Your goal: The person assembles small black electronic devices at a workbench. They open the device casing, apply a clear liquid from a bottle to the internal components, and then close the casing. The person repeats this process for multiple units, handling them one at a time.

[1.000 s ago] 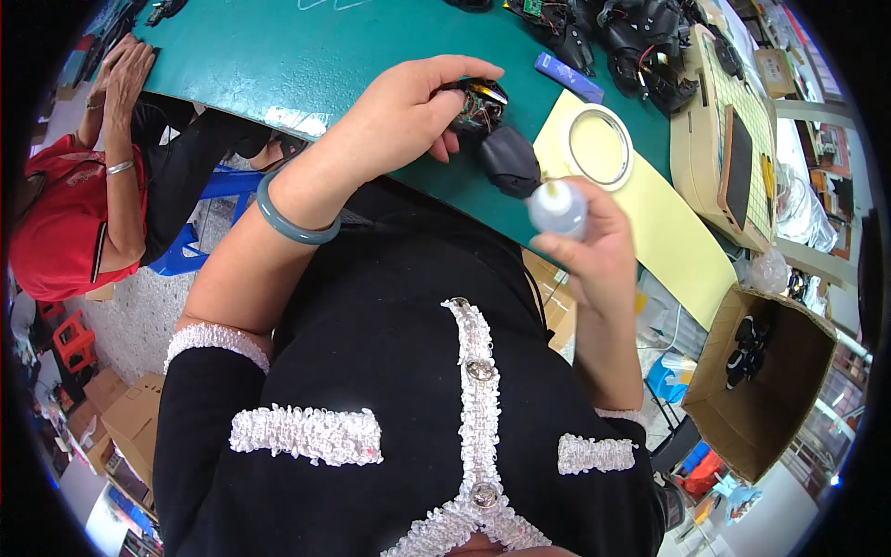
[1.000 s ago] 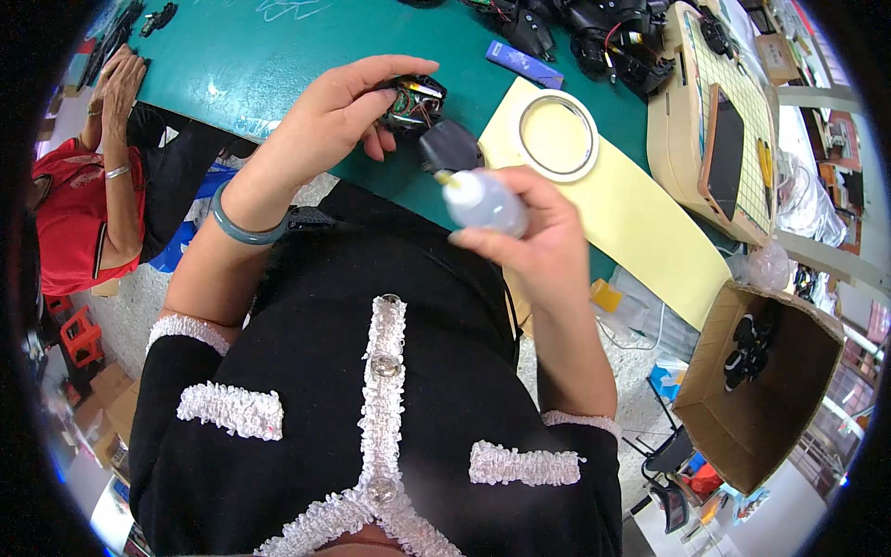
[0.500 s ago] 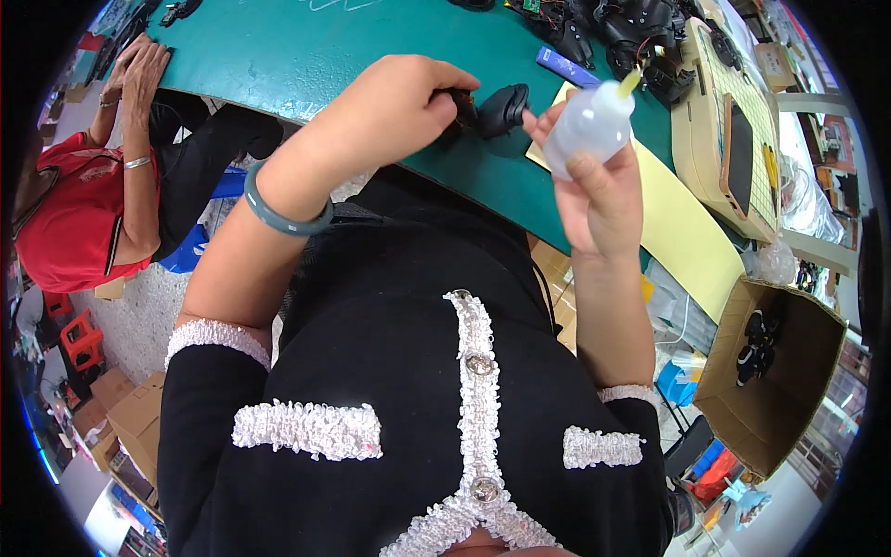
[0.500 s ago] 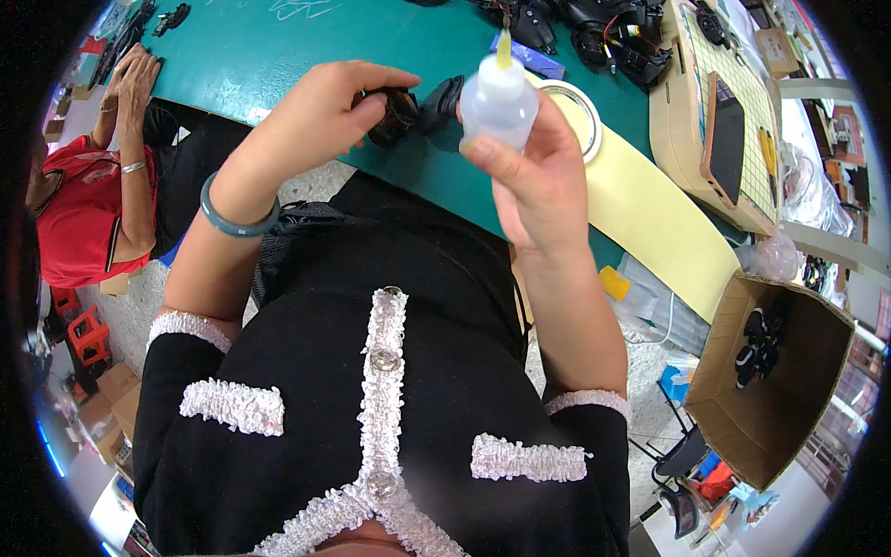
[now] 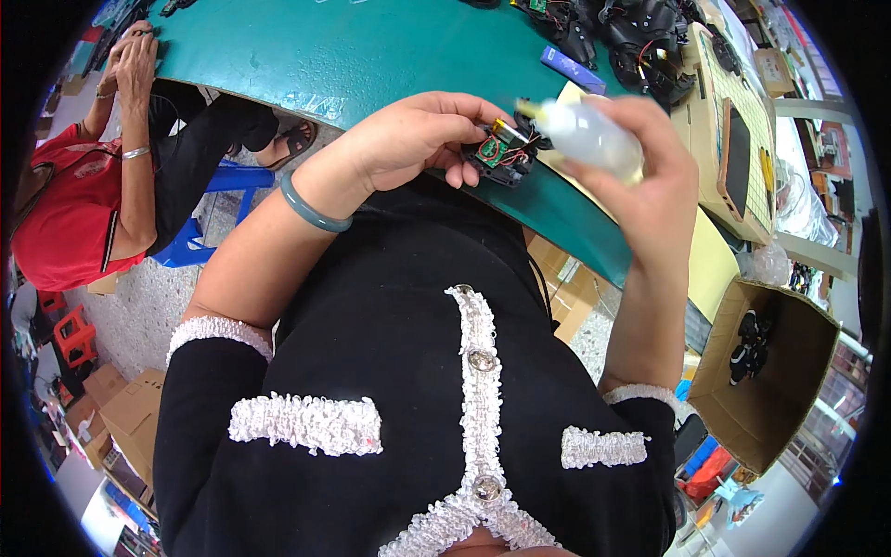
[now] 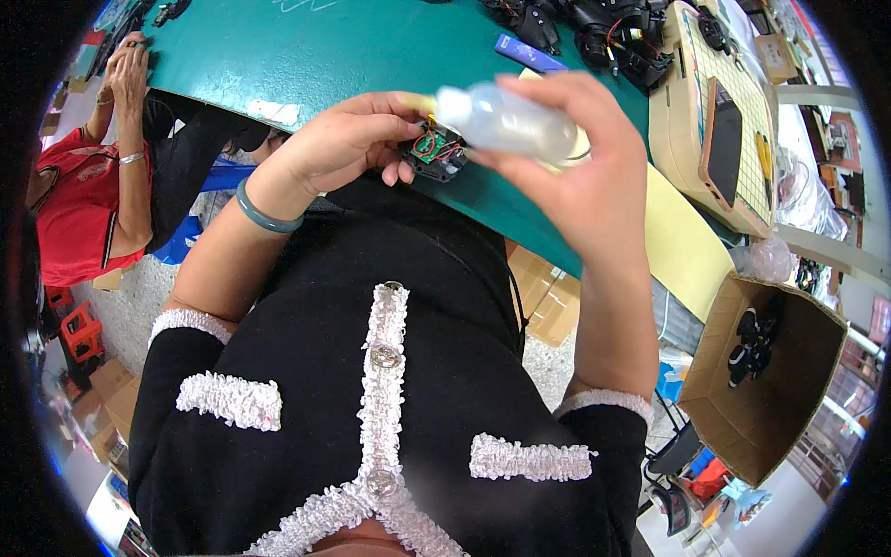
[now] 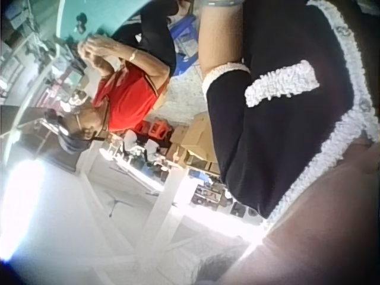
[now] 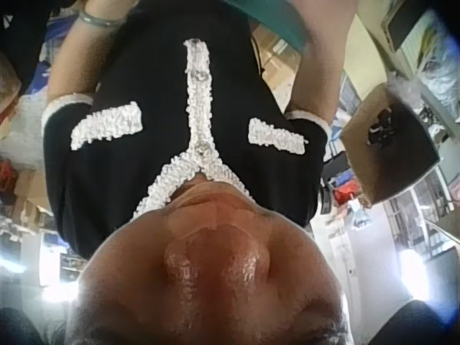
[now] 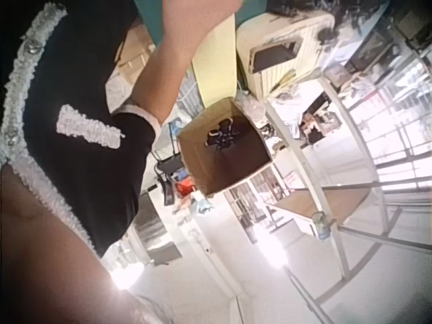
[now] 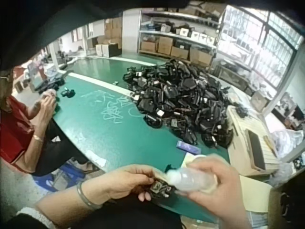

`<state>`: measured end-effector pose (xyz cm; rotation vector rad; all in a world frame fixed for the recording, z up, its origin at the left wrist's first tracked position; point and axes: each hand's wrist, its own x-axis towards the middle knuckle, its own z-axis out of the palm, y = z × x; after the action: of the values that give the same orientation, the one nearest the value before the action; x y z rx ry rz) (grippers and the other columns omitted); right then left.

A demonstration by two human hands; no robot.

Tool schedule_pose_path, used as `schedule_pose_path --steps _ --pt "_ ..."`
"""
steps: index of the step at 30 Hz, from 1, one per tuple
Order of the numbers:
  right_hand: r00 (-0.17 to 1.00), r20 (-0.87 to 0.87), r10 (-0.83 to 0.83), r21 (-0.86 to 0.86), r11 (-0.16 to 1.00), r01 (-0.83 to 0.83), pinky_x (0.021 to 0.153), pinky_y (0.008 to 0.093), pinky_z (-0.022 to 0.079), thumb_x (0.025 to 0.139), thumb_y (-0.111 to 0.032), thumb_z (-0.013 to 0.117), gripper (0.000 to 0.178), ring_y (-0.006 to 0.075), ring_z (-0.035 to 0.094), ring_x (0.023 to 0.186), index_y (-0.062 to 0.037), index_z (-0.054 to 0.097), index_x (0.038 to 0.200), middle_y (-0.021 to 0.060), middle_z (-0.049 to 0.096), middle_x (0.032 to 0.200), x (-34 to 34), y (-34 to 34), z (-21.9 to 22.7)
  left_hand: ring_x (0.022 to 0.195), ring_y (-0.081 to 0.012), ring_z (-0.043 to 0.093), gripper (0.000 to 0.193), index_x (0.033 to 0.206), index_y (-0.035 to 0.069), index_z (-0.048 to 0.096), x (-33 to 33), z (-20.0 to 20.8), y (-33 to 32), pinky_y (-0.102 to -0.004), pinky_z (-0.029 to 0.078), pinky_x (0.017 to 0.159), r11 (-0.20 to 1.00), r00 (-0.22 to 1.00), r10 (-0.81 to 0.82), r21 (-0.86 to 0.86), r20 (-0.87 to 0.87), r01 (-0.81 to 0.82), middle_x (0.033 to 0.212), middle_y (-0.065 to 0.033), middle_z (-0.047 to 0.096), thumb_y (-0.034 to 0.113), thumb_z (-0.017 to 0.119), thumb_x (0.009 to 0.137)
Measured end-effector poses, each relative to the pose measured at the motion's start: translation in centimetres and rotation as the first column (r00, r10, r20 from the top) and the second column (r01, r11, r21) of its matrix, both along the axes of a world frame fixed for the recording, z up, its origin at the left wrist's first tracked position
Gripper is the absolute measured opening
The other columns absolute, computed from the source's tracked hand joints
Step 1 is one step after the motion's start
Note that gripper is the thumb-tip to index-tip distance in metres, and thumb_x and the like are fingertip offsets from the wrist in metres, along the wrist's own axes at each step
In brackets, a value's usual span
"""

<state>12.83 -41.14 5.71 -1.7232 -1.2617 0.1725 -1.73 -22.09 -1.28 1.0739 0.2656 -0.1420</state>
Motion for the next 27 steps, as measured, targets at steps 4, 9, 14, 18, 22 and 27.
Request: schedule_pose_path --steps 4,9,14,18,22,27 --pt "0.978 0.199 -0.067 -0.135 0.986 0.095 0.084 0.035 0.048 0.059 -0.006 0.082 0.045 0.0263 0.064 0.094 -0.0075 0.071 0.102 0.0101 0.066 0.097 -1.0 -3.4 -0.8 0.068 -0.0111 0.066 0.032 0.127 -0.001 0.055 0.1 0.3 -0.3 -0.0194 0.053 0.056 1.0 1.0 0.009 0.015 0.004 -0.009 0.102 -0.008 0.064 0.007 0.046 0.097" --pt "0.916 0.391 -0.087 -0.176 0.97 0.167 0.086 0.0368 0.042 0.06 -0.009 0.081 0.042 0.0241 0.062 0.095 -0.0126 0.071 0.101 0.0067 0.066 0.096 -1.7 -4.6 -1.7 0.07 -0.0103 0.065 0.033 0.128 0.0 0.055 0.0 0.2 -0.4 -0.0198 0.053 0.059 0.998 1.0 0.0 0.062 0.007 0.0 0.103 -0.0085 0.064 0.008 0.046 0.097" --pt "0.888 0.455 -0.07 -0.179 0.969 0.168 0.085 0.0366 0.041 0.062 -0.009 0.08 0.039 0.0236 0.061 0.093 -0.0126 0.071 0.1 0.0058 0.065 0.095 -1.8 -4.1 -1.6 0.07 -0.0104 0.065 0.033 0.128 0.0 0.055 -0.1 0.4 -0.4 -0.0198 0.053 0.059 0.996 1.0 -0.004 0.087 0.013 0.003 0.103 -0.0087 0.064 0.008 0.045 0.098" --pt "0.876 0.478 -0.059 -0.165 0.974 0.155 0.085 0.0371 0.041 0.062 -0.008 0.079 0.038 0.0238 0.061 0.093 -0.0125 0.071 0.098 0.0055 0.065 0.094 -1.7 -3.8 -1.5 0.07 -0.0101 0.066 0.033 0.128 0.0 0.055 -0.1 0.4 -0.4 -0.0196 0.053 0.059 0.996 1.0 -0.002 0.085 0.021 0.001 0.103 -0.0087 0.064 0.008 0.045 0.098" --pt "0.865 0.499 -0.06 -0.158 0.975 0.159 0.084 0.0373 0.04 0.062 -0.007 0.079 0.036 0.0238 0.061 0.092 -0.0124 0.071 0.097 0.0053 0.065 0.094 -1.6 -3.8 -1.2 0.071 -0.0098 0.066 0.033 0.128 0.0 0.055 -0.1 0.4 -0.5 -0.0196 0.053 0.06 0.995 1.0 0.0 0.098 0.016 -0.001 0.103 -0.0085 0.064 0.008 0.045 0.098" --pt "0.849 0.526 -0.04 -0.178 0.972 0.156 0.084 0.0372 0.04 0.061 -0.007 0.078 0.035 0.0234 0.061 0.091 -0.0125 0.071 0.096 0.0051 0.066 0.093 -1.4 -3.9 -0.8 0.071 -0.0098 0.066 0.033 0.128 0.0 0.055 0.0 0.5 -0.5 -0.0198 0.053 0.059 0.995 1.0 -0.012 0.095 0.014 0.011 0.102 -0.0084 0.065 0.008 0.045 0.098"
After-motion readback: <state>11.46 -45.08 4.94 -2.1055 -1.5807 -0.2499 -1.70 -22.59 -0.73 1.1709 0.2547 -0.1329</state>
